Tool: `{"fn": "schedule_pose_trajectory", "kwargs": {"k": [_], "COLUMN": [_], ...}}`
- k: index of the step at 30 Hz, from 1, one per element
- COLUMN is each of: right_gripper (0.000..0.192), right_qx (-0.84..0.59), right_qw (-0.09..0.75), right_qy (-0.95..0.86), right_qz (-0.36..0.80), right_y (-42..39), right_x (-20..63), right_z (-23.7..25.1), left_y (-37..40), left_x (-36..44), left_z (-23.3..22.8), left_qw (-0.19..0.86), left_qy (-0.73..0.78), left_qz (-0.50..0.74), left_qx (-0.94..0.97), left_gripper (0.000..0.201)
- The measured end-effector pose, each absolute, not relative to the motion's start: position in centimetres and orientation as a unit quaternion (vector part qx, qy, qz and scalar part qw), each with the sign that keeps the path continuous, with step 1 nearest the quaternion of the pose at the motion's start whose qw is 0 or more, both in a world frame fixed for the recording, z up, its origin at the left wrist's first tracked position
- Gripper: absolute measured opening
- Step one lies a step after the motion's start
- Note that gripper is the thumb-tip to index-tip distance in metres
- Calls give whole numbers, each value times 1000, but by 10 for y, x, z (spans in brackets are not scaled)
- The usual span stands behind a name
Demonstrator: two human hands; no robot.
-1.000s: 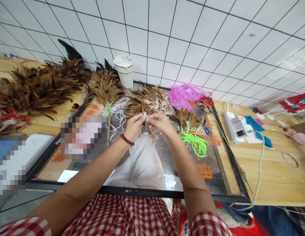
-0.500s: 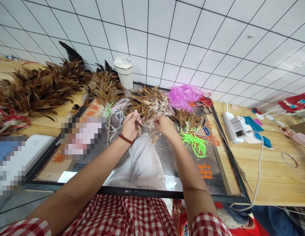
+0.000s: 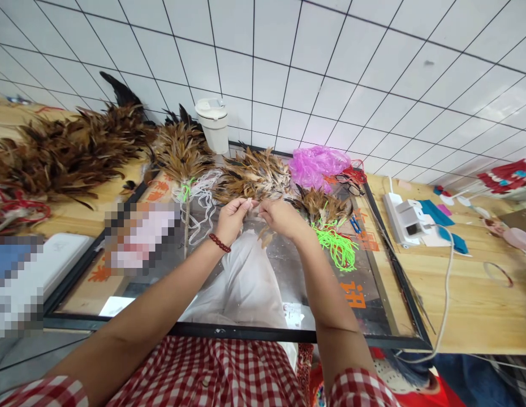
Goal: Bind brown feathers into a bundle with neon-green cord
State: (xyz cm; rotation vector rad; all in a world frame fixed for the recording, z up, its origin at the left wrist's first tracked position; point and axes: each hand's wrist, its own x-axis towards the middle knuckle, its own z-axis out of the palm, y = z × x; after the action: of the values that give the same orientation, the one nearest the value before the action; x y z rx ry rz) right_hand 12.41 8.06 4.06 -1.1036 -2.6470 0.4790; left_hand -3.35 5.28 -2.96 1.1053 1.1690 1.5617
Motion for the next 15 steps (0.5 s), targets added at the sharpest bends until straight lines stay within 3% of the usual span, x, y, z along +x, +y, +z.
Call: {"fn": "schedule_pose_trajectory", "kwargs": {"k": [6,9,15], "right_gripper": [11,23,28], "right_qx": [-350,-367,-362], "right_qw": [274,350,298], "right_qy": [-841,-765,-779], "right_qz": [309,398,416], "right_y": [81,88,92], "right_x": [124,129,138], "right_z": [41,32,28], "left_y": [47,49,55], "left_x": [-28,-27,-29], "left_z": [-25,-28,-37], "left_qw": [520,504,486], "left_qy": [440,450,463], "left_qz": [575,599,638], "left_qx": [453,430,378], "left_gripper": [31,30,32]}}
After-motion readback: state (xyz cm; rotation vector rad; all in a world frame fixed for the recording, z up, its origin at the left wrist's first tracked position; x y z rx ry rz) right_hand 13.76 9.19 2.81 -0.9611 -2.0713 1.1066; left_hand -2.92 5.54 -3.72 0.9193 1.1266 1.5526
